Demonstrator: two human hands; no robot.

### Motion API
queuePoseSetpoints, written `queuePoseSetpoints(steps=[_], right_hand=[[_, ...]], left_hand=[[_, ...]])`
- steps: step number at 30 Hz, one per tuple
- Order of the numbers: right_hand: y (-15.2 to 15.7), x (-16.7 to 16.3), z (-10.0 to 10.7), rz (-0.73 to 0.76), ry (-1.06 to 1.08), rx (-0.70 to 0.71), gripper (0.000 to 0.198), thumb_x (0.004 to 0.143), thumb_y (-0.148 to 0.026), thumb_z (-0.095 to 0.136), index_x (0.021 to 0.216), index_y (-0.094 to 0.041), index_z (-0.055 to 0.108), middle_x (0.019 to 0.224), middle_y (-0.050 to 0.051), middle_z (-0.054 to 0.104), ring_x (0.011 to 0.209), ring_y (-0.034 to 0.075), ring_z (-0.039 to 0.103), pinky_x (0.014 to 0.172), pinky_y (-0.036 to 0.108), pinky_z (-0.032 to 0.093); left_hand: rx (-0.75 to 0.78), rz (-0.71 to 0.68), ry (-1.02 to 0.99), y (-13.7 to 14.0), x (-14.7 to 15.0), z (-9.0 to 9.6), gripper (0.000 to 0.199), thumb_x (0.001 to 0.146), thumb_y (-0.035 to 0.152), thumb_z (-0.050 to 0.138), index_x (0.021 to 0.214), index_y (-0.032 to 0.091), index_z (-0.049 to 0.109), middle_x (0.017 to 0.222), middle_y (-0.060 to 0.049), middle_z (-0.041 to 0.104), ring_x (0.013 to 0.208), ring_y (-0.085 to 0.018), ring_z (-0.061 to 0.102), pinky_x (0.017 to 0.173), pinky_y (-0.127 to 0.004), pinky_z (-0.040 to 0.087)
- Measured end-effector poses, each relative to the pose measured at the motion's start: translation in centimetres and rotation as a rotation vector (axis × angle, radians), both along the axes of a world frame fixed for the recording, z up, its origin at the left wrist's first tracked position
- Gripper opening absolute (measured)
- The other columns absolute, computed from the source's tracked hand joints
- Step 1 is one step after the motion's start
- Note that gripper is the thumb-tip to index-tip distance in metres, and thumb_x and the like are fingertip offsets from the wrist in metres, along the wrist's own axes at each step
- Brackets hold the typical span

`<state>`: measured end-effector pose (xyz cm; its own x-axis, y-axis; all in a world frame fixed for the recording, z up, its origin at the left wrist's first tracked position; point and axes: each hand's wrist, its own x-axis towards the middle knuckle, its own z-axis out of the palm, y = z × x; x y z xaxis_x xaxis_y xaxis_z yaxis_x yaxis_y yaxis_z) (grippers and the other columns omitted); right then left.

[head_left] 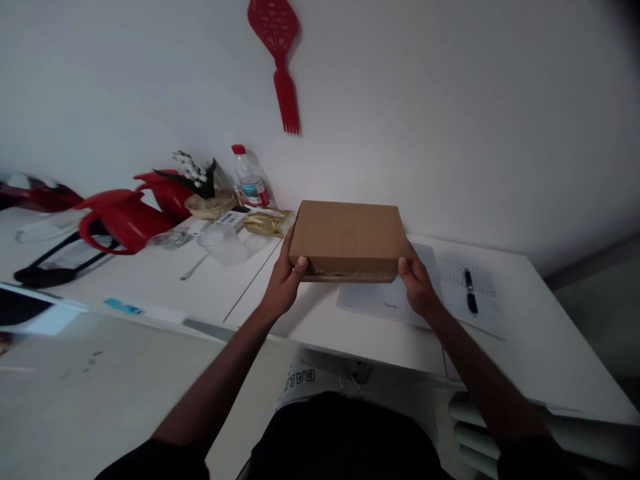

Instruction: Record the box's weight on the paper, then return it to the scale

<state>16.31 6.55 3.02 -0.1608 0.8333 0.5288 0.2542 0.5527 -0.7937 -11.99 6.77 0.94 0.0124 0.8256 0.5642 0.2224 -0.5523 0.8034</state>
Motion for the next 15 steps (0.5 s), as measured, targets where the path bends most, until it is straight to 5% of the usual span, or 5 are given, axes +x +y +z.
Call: queuePoseSetpoints(steps=[15], right_hand=[[2.2,-6.3,-0.8,0.118,0.000,-0.113,0.062,0.103,-0.059,0.034,0.154,-0.024,0.036,0.147,0.008,0.050,0.134,0.023,0.049,0.117,0.043,0.036]], left_hand=[[0.018,0.180,-0.012,-1.5,-6.0,-1.6,0.073,0.094,0.061,0.052,0.154,0.024,0.033,0.154,-0.012,0.040,0.146,-0.031,0.032,0.122,-0.049,0.020]])
